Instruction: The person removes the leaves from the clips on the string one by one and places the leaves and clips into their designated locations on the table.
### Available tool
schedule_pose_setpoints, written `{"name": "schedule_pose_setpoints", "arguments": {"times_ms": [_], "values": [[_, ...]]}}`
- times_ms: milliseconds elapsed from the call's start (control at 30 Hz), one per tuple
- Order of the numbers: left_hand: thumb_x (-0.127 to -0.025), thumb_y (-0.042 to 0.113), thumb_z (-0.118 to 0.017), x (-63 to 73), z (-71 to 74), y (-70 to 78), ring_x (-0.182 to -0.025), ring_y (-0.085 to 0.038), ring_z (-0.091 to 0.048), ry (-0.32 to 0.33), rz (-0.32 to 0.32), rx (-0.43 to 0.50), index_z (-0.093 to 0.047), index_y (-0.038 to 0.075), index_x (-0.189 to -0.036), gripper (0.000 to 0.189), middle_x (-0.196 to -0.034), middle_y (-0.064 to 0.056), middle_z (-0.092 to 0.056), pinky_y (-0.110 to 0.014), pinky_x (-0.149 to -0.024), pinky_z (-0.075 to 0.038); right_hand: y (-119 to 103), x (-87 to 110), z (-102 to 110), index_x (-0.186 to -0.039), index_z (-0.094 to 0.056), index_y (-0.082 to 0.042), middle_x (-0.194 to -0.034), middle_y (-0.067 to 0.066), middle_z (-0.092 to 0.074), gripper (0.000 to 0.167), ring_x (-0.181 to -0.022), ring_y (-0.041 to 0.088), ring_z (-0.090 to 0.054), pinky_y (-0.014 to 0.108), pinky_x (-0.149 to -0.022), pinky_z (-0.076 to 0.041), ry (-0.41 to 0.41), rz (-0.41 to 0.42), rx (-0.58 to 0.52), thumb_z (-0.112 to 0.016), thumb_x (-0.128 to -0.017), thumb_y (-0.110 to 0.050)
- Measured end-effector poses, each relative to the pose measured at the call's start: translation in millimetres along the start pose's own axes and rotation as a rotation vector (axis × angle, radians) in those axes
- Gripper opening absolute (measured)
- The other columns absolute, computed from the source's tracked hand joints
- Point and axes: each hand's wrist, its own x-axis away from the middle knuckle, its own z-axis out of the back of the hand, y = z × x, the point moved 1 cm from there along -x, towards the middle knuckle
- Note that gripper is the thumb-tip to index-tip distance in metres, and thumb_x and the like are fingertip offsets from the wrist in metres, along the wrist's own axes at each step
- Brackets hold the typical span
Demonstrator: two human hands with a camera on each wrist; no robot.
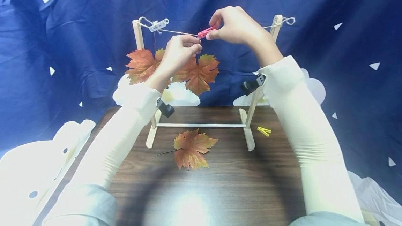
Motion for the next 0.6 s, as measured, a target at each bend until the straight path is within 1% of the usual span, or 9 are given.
{"name": "schedule_pose_setpoints", "arguments": {"times_ms": [133,200,267,400,533,600], "values": [[-0.102,0.014,-0.071,2.4,-1.2,0.4,-0.086,-0.019,-0.075,0.020,-0.024,0.094,-0.079,0.003,-0.112,0.016,-0.098,-0.012,-0.079,-0.020,-0.074,-0.056,-2.3,-0.7,-2.7,-0.138,-0.067,-0.002,-0.126,0.021,-0.068,0.050,-0.112,0.033,-0.054,0.040,-0.088,-0.043,0.023,0.005,0.007,-0.068,-0.104,-0.039],[-0.102,0.013,-0.071,2.9,-1.1,1.0,-0.084,-0.021,-0.074,0.022,-0.025,0.114,-0.079,0.004,-0.109,0.014,-0.096,-0.013,-0.079,-0.020,-0.072,-0.056,-2.5,-0.2,-3.3,-0.138,-0.067,-0.003,-0.123,0.020,-0.068,0.049,-0.108,0.031,-0.054,0.039,-0.086,-0.042,0.033,-0.001,0.004,-0.067,-0.104,-0.039],[-0.102,0.012,-0.071,3.2,-1.0,1.4,-0.083,-0.022,-0.075,0.022,-0.028,0.125,-0.079,0.003,-0.109,0.014,-0.096,-0.013,-0.079,-0.020,-0.072,-0.058,-2.4,0.4,-3.6,-0.138,-0.068,-0.003,-0.122,0.020,-0.068,0.049,-0.105,0.030,-0.053,0.039,-0.085,-0.042,0.042,-0.012,0.006,-0.067,-0.105,-0.040],[-0.102,0.011,-0.071,3.3,-0.5,1.9,-0.082,-0.021,-0.076,0.023,-0.019,0.139,-0.079,0.003,-0.109,0.013,-0.097,-0.014,-0.079,-0.021,-0.074,-0.061,-3.8,1.5,-3.3,-0.138,-0.068,-0.004,-0.126,0.020,-0.070,0.051,-0.104,0.030,-0.055,0.039,-0.084,-0.043,0.057,-0.039,0.001,-0.066,-0.105,-0.042],[-0.102,0.011,-0.071,3.7,0.6,1.6,-0.082,-0.020,-0.076,0.030,-0.007,0.147,-0.079,0.004,-0.108,0.013,-0.098,-0.013,-0.080,-0.022,-0.076,-0.062,-7.5,2.0,-4.3,-0.139,-0.068,-0.004,-0.130,0.020,-0.072,0.052,-0.109,0.033,-0.059,0.041,-0.088,-0.046,0.064,-0.067,-0.016,-0.065,-0.105,-0.043],[-0.102,0.010,-0.070,3.4,1.1,1.1,-0.082,-0.019,-0.076,0.034,-0.012,0.155,-0.079,0.003,-0.108,0.012,-0.097,-0.014,-0.080,-0.023,-0.077,-0.063,-9.9,2.5,-5.1,-0.139,-0.068,-0.003,-0.132,0.021,-0.072,0.052,-0.112,0.034,-0.060,0.039,-0.088,-0.046,0.070,-0.083,-0.025,-0.065,-0.105,-0.042]]}}
